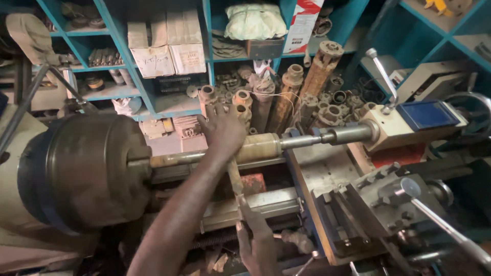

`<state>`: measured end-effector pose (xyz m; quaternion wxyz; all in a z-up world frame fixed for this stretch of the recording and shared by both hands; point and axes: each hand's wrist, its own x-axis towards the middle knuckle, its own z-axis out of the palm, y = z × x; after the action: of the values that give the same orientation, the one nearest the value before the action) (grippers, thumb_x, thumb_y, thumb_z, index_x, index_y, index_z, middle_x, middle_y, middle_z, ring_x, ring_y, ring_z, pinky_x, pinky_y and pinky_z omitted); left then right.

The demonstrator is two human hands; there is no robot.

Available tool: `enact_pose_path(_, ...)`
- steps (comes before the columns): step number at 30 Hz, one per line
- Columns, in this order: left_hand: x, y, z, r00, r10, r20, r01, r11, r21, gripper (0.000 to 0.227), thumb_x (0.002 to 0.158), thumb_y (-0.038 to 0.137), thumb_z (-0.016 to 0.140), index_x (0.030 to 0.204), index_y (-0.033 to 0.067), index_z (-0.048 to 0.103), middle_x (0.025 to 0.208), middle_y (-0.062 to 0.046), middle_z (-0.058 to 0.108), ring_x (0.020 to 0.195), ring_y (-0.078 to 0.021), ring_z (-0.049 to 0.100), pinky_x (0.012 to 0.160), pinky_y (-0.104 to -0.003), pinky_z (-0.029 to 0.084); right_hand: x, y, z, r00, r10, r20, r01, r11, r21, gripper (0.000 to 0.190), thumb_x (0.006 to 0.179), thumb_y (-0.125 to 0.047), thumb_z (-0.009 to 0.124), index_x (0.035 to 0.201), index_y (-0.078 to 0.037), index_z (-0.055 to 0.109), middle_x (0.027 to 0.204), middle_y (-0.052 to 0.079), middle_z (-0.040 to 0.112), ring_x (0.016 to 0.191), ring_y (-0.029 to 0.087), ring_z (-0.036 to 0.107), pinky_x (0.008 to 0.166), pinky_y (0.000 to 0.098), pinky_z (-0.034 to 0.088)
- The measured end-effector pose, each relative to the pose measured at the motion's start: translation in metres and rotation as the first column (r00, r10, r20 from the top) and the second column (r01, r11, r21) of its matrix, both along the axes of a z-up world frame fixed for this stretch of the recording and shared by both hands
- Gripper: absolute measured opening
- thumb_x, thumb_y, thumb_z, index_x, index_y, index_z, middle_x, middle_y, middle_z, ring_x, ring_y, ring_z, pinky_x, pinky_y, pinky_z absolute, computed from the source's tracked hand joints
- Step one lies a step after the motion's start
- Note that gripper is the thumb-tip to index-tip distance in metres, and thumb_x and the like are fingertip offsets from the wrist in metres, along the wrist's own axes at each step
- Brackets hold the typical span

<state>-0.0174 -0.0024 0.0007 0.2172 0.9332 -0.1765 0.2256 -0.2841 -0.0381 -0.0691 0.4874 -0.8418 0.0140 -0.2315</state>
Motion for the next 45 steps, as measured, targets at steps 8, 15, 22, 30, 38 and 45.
enact_pose_path(8,0.026,0.018,0.061,0.970,0.009,-0.245,0.009,0.997,0.075,0.061,0.106,0.061,0.042,0.146,0.0167,0.054,0.149,-0.018,0.051,0.145,-0.0408,0.040,0.116,-0.074,0.025,0.060,-0.016,0.014,0.984,0.013,-0.177,-0.005,0.999,0.043,0.051,0.100,-0.026,0.055,0.147,-0.008,0.060,0.114,0.018,0.077,0.096,0.030,0.076,0.085,0.0397,0.060)
enact_pose_path(15,-0.007,0.015,0.039,0.909,-0.163,-0.383,0.205,0.976,0.071,0.086,0.090,0.075,0.041,0.158,0.0233,0.029,0.164,-0.023,0.020,0.150,-0.0532,0.005,0.105,-0.082,0.007,0.011,0.012,0.005,0.988,0.013,0.153,-0.009,0.999,-0.031,0.048,0.104,-0.020,0.055,0.146,0.004,0.054,0.139,0.027,0.066,0.130,0.038,0.064,0.107,0.0424,0.050)
enact_pose_path(22,0.039,0.011,0.066,0.949,-0.059,-0.308,0.078,0.996,0.050,0.086,0.090,0.076,0.037,0.162,0.0286,0.030,0.166,-0.016,0.030,0.157,-0.0459,0.012,0.116,-0.081,0.009,0.071,-0.020,-0.003,0.998,0.049,0.028,-0.052,0.994,0.100,0.051,0.097,-0.021,0.056,0.143,0.001,0.056,0.136,0.023,0.069,0.122,0.035,0.070,0.099,0.0397,0.053)
enact_pose_path(30,-0.046,0.015,0.037,0.874,-0.046,-0.483,0.179,0.956,0.232,0.094,0.090,0.080,0.034,0.163,0.0244,0.014,0.167,-0.021,0.017,0.152,-0.0501,0.006,0.109,-0.083,0.003,0.007,0.004,-0.073,0.974,-0.013,0.225,-0.017,0.991,0.133,0.043,0.096,-0.012,0.065,0.135,0.006,0.061,0.127,0.025,0.074,0.118,0.036,0.073,0.101,0.0410,0.052)
enact_pose_path(38,-0.007,0.018,0.075,0.962,0.026,-0.273,0.036,0.976,0.216,0.096,0.092,0.079,0.035,0.164,0.0206,0.012,0.168,-0.019,0.018,0.156,-0.0456,0.004,0.113,-0.080,-0.001,0.067,-0.014,-0.062,0.983,0.031,0.178,-0.050,0.994,0.100,0.041,0.093,-0.004,0.067,0.132,0.005,0.064,0.110,0.020,0.074,0.100,0.028,0.073,0.086,0.0349,0.057)
enact_pose_path(45,-0.045,0.019,0.048,0.957,-0.041,-0.288,0.100,0.976,0.193,0.104,0.086,0.082,0.036,0.162,0.0170,0.007,0.166,-0.022,0.010,0.149,-0.0493,-0.001,0.103,-0.082,-0.006,0.033,-0.006,-0.084,0.972,-0.011,0.236,-0.009,0.996,0.085,0.032,0.092,-0.009,0.069,0.122,0.003,0.070,0.100,0.019,0.076,0.091,0.026,0.077,0.081,0.0343,0.059)
